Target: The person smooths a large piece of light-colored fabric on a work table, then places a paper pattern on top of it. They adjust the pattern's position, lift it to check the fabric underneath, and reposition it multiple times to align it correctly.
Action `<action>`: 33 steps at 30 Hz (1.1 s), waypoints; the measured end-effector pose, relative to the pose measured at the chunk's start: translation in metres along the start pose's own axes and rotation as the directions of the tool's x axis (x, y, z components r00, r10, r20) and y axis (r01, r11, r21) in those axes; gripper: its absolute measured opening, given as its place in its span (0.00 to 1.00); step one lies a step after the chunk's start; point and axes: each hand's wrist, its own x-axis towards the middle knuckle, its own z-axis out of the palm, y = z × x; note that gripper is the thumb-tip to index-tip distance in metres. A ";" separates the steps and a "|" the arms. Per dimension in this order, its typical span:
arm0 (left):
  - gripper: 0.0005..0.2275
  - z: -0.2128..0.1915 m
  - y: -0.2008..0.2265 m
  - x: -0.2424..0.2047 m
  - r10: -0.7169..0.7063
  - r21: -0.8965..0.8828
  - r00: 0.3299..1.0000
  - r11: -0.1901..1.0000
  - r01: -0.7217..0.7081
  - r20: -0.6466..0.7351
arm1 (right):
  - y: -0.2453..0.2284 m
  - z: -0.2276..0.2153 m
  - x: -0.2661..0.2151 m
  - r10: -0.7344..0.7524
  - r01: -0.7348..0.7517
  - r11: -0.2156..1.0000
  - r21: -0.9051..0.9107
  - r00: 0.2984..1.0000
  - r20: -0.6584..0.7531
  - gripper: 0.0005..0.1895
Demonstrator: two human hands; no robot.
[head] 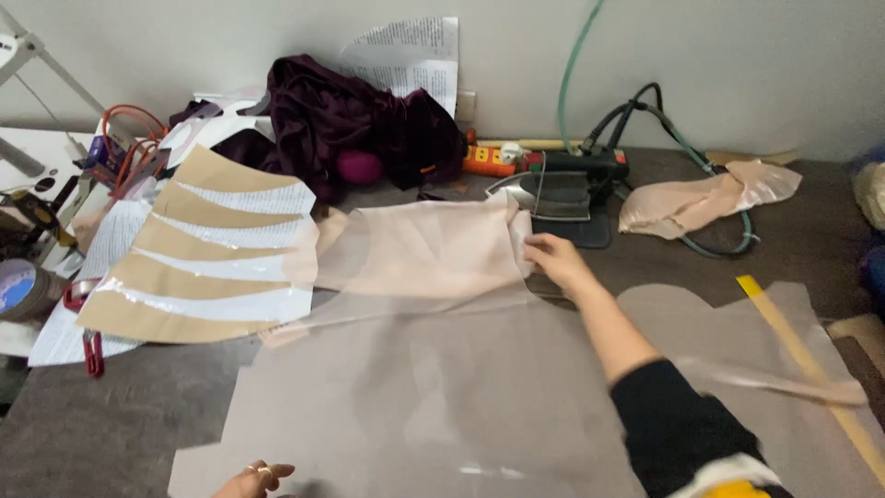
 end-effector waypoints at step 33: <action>0.09 -0.135 0.264 0.039 0.528 0.225 0.587 0.829 -0.511 -0.613 | 0.020 0.065 -0.133 0.108 0.126 0.848 -0.515 0.910 0.401 0.12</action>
